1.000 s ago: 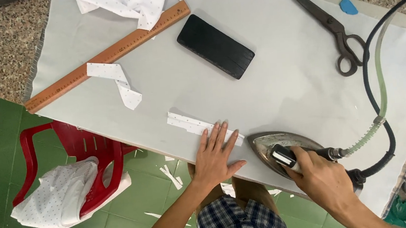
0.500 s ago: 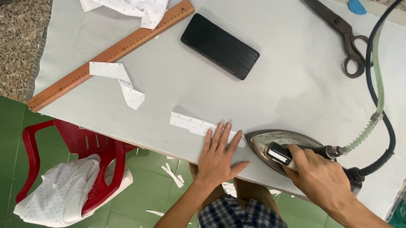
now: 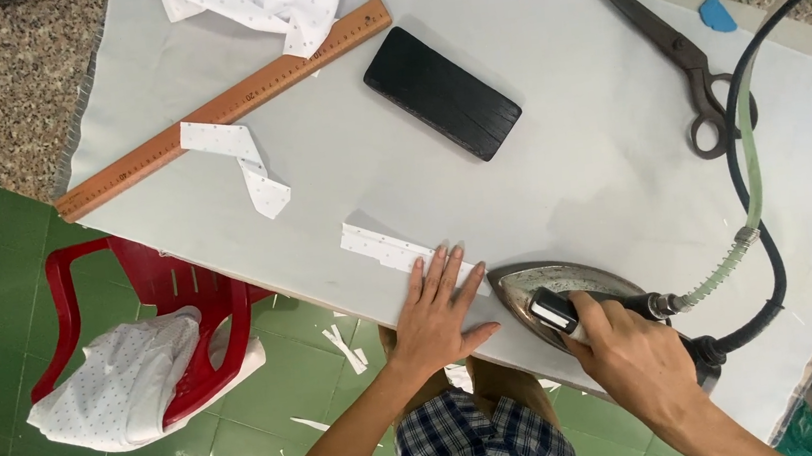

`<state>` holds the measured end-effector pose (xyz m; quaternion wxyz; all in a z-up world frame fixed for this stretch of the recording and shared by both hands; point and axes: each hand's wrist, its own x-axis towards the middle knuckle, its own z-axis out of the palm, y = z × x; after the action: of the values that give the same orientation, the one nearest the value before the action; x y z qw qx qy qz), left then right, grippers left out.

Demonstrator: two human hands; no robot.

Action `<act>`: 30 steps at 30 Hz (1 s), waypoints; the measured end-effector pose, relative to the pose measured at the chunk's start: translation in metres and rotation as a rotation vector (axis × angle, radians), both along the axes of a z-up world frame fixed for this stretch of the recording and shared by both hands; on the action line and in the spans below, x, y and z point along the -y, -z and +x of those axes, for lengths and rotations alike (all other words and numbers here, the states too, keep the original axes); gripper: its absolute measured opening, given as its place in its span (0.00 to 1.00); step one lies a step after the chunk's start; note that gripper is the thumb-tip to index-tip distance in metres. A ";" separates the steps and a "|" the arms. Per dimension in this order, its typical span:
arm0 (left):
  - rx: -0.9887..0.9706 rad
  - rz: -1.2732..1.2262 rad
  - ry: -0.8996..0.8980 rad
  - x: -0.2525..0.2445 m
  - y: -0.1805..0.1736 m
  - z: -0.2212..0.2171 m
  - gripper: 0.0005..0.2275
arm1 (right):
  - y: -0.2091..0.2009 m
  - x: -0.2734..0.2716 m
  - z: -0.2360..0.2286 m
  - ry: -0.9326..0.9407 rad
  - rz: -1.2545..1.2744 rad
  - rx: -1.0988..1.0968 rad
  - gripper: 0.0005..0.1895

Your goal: The person irons a small rectangular piece of white patterned fabric on a table using an iron and a black rectangular weight. They then pick up a larger piece of the same fabric, unfold it, and iron it on the table.

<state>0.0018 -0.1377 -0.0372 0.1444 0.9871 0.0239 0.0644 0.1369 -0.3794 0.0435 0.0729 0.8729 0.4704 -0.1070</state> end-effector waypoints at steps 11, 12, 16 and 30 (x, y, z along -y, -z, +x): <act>-0.007 -0.008 0.000 -0.007 -0.004 -0.001 0.36 | 0.003 -0.015 0.000 0.033 -0.066 -0.006 0.27; -0.019 0.011 0.005 -0.009 -0.003 -0.001 0.36 | 0.003 -0.018 0.000 0.040 -0.064 -0.005 0.26; -0.071 0.042 -0.008 -0.027 -0.004 -0.005 0.37 | 0.003 -0.019 0.001 0.036 -0.077 -0.021 0.28; -0.125 0.057 -0.014 -0.057 -0.017 -0.002 0.38 | 0.001 -0.020 0.003 -0.003 -0.051 0.007 0.29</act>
<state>0.0001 -0.0805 -0.0200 0.1141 0.9927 0.0379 0.0044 0.1399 -0.3597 0.0425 0.0969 0.8704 0.4687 -0.1157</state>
